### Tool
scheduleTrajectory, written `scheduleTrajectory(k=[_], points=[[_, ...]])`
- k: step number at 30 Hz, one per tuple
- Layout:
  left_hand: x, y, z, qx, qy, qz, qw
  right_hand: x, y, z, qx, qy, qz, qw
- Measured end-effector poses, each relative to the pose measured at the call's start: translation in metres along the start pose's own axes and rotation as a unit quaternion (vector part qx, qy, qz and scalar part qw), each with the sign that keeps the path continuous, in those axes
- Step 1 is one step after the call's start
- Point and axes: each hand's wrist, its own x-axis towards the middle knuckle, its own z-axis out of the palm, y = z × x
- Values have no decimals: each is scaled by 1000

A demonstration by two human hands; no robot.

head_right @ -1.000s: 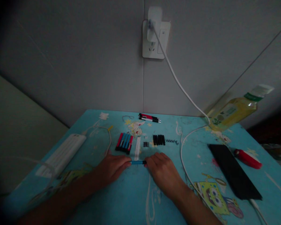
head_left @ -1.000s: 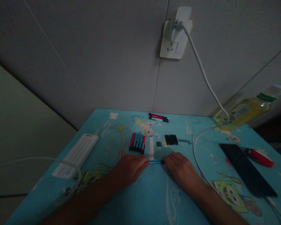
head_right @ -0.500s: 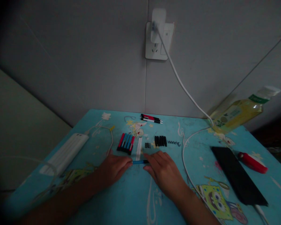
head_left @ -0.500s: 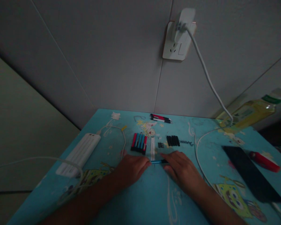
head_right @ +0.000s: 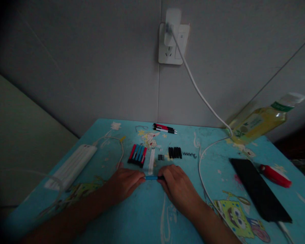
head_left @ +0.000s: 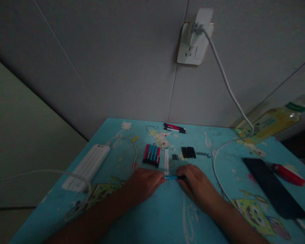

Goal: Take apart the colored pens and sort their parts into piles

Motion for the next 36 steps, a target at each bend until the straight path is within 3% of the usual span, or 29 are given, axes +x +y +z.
scheduleTrajectory(k=[15,21,26,31,36], points=[[2,2,-1,0,0,23,1000,0,-2,-1,16,-32,10,999],[1,1,-1,8,10,11,1000,-2,0,0,45,-22,46,998],[1,1,0,13,19,17,1000,-1,1,0,40,-33,20,998],[0,-1,1,17,10,2,1000,-1,-2,0,70,-8,52,996],[0,-1,1,15,11,-9,1000,-2,1,-3,59,-20,37,997]])
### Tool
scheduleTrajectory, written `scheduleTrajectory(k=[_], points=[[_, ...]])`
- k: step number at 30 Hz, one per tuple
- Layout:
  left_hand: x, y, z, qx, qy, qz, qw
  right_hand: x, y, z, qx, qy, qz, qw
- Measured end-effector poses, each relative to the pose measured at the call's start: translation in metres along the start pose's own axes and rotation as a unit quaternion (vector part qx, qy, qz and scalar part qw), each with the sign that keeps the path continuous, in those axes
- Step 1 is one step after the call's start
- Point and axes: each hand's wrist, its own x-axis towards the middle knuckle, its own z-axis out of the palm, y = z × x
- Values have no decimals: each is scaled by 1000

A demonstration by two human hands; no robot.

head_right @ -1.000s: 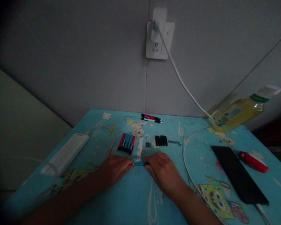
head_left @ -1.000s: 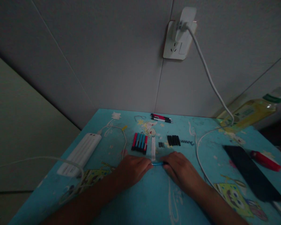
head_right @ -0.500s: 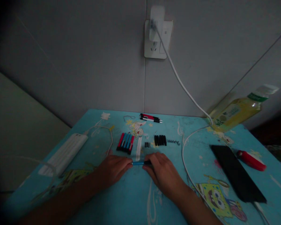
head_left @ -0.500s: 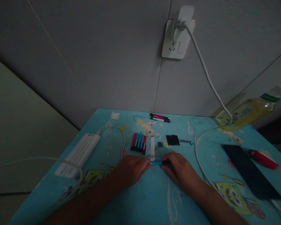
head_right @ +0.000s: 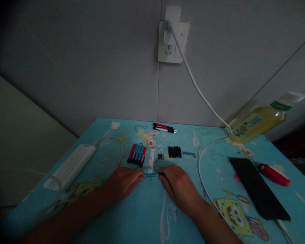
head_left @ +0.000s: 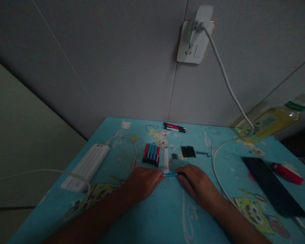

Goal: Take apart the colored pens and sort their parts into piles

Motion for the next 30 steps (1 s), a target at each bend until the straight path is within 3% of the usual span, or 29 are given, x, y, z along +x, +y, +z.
scheduleTrajectory(k=[12,18,26,30], points=[[2,-2,0,-12,-4,-78,997,2,22,-22,-13,36,29,999],[4,3,-9,-52,19,-110,992,2,11,-19,34,34,39,998],[0,10,-11,-102,-67,9,992,1,-11,2,103,-10,-20,994],[-4,8,-1,-71,-52,47,995,1,-11,1,94,-13,-30,995]])
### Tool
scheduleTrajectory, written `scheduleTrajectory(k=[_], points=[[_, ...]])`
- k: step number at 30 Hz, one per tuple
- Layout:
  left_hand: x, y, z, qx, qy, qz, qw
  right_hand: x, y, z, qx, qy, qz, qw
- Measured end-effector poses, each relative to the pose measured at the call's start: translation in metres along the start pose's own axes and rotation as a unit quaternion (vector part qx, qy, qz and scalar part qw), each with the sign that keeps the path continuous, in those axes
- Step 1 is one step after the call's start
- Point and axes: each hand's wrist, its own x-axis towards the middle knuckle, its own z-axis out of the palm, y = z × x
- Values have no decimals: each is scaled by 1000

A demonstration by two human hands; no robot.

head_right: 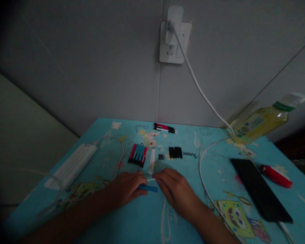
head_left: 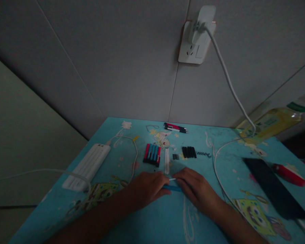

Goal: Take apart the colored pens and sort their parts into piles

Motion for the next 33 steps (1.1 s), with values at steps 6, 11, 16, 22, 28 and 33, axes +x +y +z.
scheduleTrajectory(k=[6,11,16,22,28,33], points=[[2,-2,0,52,14,24,998,2,6,-13,-58,15,5,998],[5,-2,-4,58,55,35,996,0,20,-20,-78,21,35,996],[5,-2,-5,62,62,39,995,0,22,-25,-71,16,58,996],[7,-1,-8,61,58,40,996,1,19,-26,-47,19,72,996],[5,-3,-6,64,55,29,996,2,15,-28,1,32,96,995],[5,-5,-6,65,51,32,996,2,13,-31,49,36,121,991]])
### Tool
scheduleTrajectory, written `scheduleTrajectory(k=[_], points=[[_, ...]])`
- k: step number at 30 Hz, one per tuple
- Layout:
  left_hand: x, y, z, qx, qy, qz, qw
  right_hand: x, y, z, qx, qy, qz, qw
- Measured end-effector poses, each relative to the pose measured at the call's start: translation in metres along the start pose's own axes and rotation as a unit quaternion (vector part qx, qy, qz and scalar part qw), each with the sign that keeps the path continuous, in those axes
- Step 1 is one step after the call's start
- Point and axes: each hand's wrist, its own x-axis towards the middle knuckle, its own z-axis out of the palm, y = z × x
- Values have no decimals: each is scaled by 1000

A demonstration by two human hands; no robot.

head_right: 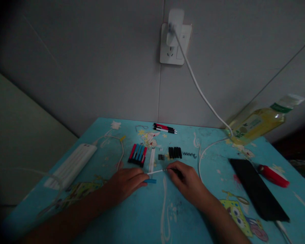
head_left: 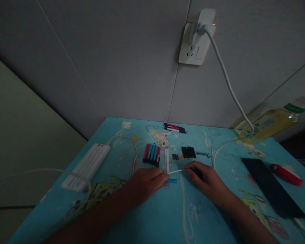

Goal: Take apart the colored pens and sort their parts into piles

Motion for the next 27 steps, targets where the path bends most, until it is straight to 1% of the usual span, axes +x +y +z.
scheduleTrajectory(k=[7,10,12,15,17,19,22,27], points=[[0,2,-1,-3,5,9,1000,-1,8,-2,37,17,31,999],[0,1,-2,-1,15,6,1000,1,16,-4,37,47,49,997],[0,1,-3,3,27,-2,1000,2,23,-4,23,81,59,995],[1,2,-4,6,32,-36,999,5,32,-1,-40,134,63,988],[1,2,-4,7,32,-59,998,8,34,5,-107,145,60,982],[1,2,-4,9,32,-69,997,11,34,12,-174,140,53,973],[2,2,-4,7,28,-68,997,18,29,21,-260,126,41,957],[3,4,-8,10,35,-58,998,26,19,28,-362,115,18,925]])
